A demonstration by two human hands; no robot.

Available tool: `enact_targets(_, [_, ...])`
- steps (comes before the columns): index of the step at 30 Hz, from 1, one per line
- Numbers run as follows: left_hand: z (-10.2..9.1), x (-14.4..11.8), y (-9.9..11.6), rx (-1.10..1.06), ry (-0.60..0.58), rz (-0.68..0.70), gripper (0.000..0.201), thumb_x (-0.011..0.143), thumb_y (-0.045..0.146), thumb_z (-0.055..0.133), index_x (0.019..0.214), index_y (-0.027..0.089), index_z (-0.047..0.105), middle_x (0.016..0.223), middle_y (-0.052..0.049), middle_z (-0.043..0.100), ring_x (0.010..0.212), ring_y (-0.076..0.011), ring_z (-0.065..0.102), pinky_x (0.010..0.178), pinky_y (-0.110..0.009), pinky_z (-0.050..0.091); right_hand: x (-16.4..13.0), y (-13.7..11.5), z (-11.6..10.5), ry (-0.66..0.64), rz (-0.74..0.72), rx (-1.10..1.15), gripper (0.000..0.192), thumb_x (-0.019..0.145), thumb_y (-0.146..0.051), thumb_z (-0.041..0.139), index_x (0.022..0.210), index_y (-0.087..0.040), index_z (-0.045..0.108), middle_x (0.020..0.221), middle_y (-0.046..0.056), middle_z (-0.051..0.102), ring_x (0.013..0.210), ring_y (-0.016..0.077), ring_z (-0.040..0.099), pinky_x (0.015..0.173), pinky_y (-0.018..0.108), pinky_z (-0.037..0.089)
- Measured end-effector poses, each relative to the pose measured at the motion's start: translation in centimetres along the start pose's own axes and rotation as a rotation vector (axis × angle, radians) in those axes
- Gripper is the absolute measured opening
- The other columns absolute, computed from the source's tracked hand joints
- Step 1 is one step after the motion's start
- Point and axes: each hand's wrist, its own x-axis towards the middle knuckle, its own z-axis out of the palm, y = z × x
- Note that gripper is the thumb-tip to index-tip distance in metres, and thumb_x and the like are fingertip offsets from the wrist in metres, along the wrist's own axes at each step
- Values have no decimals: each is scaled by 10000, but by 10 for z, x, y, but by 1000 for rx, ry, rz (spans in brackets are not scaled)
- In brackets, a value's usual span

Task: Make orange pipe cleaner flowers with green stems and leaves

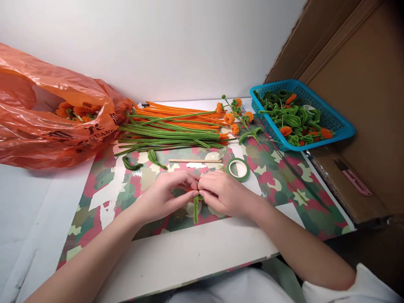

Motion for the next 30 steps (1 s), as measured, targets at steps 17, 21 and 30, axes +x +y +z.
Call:
enact_targets(17, [16,-2,-2,67,-51,-202,197,936,289,345,756,222,391,666,36,429,563,-128,371,501,-233,343,1,0,15,128,101,49,196,826,-128,412,659,-210,351,622,-32,421,586,125,355,619,264,312])
enact_targets(21, [21,-2,0,-22,26,-235,198,951,267,327,764,215,368,698,40,402,592,-114,353,526,-222,345,3,-3,22,266,114,42,203,819,-127,421,657,-212,332,615,-29,417,597,126,379,618,265,314])
enact_targets(30, [28,-3,-7,-140,208,-192,162,958,257,366,809,208,406,701,47,403,575,-93,376,516,-202,350,-1,-9,17,353,282,283,151,892,-212,457,741,-197,453,673,-24,496,586,103,455,552,216,349])
